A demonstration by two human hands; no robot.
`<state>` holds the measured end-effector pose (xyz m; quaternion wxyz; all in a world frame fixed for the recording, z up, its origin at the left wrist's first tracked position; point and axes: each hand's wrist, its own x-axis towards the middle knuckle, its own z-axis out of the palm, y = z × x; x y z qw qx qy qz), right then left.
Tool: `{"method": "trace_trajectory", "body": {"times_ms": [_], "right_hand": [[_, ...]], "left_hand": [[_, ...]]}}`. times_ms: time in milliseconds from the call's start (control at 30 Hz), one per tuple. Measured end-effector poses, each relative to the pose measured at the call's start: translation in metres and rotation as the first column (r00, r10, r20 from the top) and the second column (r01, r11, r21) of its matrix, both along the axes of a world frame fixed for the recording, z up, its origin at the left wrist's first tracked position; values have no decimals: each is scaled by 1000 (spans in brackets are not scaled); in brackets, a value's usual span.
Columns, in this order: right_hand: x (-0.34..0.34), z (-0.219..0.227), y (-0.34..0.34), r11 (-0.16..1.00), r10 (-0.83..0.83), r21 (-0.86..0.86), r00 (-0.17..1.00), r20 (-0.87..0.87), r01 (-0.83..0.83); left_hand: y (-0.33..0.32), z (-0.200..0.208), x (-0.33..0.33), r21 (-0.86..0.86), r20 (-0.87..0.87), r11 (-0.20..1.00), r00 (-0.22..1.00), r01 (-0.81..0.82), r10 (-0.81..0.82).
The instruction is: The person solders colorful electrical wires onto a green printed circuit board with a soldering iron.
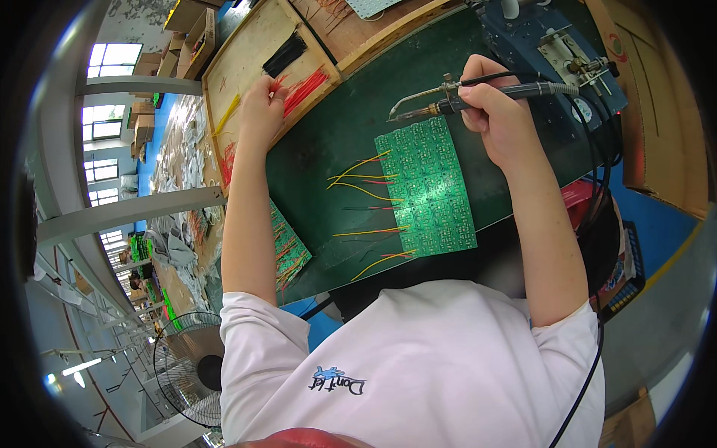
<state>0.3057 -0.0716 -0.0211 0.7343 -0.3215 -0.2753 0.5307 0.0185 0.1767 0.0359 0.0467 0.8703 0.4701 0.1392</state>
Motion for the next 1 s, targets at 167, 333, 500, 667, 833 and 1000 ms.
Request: {"method": "trace_trajectory", "body": {"times_ms": [167,333,500,667,833,1000], "right_hand": [[1,-3,0,999,-23,-28,1000,0,23],[6,-4,1,999,-26,43,998,55,24],[-2,0,5,997,46,60,997,65,-50],[4,-5,1,998,48,45,997,68,-51],[2,-5,0,999,40,20,998,47,-41],[4,-5,-1,999,43,13,998,55,-44]], "left_hand": [[-37,12,-2,-229,394,973,913,-15,107],[-137,9,-7,-421,900,771,322,478,293],[-164,-12,-28,-179,984,854,90,489,155],[-171,-37,-24,-481,874,755,183,445,450],[-175,-42,-31,-504,863,770,252,391,437],[-173,-26,-37,-205,977,898,141,388,162]]}}
